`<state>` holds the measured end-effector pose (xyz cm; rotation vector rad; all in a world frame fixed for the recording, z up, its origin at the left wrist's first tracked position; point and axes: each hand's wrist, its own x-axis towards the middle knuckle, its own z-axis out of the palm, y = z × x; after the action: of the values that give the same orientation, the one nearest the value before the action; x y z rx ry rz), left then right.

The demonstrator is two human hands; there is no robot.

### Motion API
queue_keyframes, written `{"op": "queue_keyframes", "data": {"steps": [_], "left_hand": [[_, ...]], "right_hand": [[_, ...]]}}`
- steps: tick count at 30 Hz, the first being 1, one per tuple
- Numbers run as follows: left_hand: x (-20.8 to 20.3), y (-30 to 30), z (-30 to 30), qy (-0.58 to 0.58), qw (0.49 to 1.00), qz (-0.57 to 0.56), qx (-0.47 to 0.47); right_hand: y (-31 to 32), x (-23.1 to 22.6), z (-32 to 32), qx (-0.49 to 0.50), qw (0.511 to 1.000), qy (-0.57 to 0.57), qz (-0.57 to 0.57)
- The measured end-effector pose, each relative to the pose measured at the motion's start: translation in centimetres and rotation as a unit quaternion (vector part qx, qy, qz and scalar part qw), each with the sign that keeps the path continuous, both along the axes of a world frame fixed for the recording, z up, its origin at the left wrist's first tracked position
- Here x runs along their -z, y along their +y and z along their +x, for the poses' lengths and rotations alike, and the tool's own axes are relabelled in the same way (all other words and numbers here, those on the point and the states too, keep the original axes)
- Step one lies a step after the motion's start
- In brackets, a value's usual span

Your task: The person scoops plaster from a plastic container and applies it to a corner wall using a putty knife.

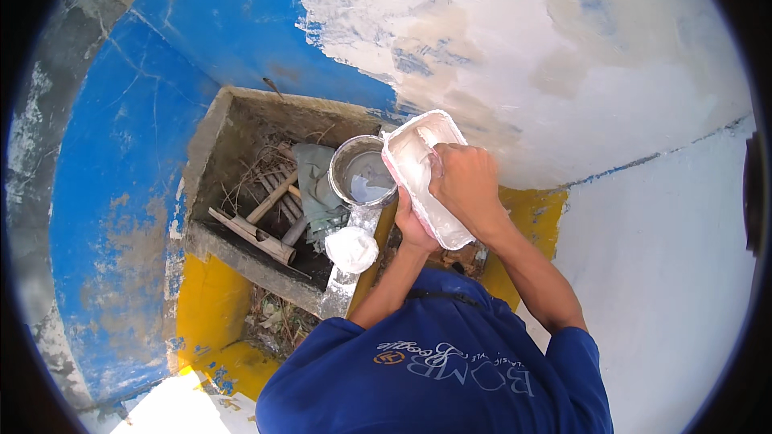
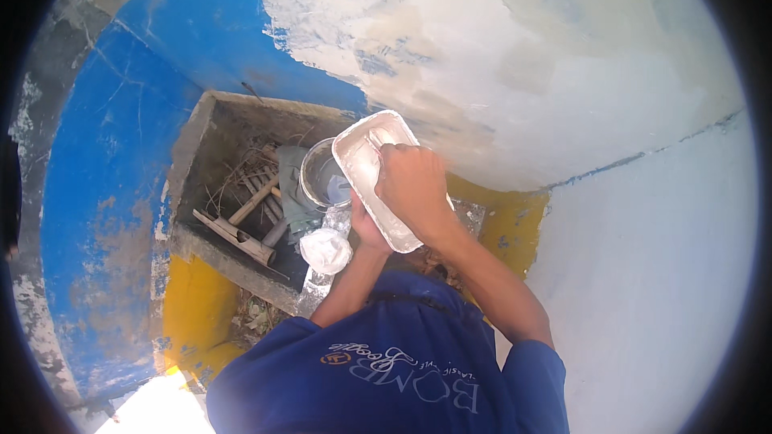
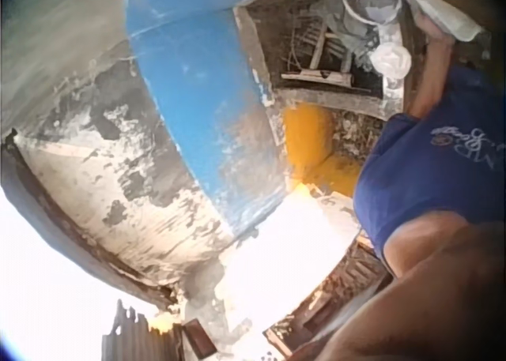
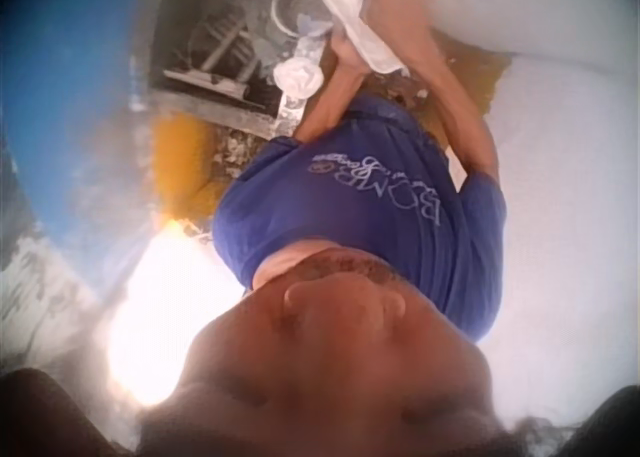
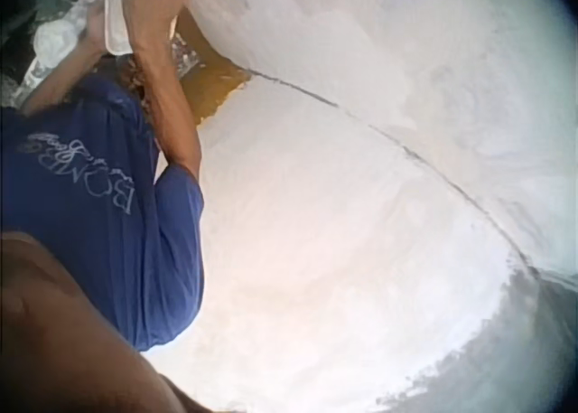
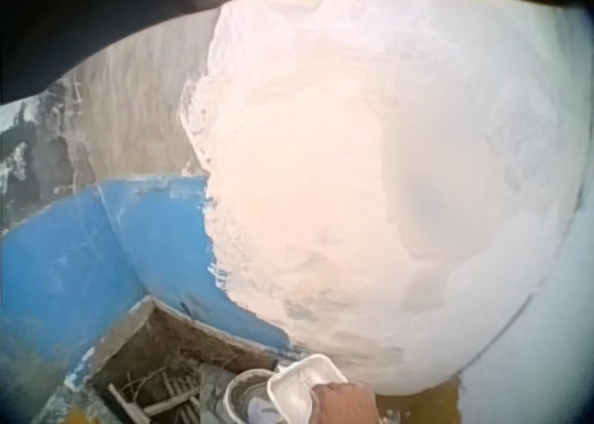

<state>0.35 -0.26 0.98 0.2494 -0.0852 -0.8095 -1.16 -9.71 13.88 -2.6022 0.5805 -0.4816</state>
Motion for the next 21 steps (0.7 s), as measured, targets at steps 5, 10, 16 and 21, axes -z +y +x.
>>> {"op": "queue_keyframes", "data": {"steps": [5,10,16,21], "left_hand": [[1.3,0.8,0.9,0.009,0.999,-0.037,0.016],[0.7,0.4,0.6,0.002,1.000,-0.022,0.003],[2.1,0.4,1.2,0.025,0.981,-0.191,0.017],[0.2,-0.1,0.4,-0.018,0.999,-0.039,-0.017]], "right_hand": [[0.5,-0.1,-1.2,-0.149,0.988,0.002,-0.040],[-0.3,-1.1,-1.3,-0.053,0.998,-0.037,-0.021],[0.7,-2.0,-3.4,-0.074,0.995,0.043,0.049],[0.4,-0.6,-2.9,0.033,0.999,-0.036,0.006]]}}
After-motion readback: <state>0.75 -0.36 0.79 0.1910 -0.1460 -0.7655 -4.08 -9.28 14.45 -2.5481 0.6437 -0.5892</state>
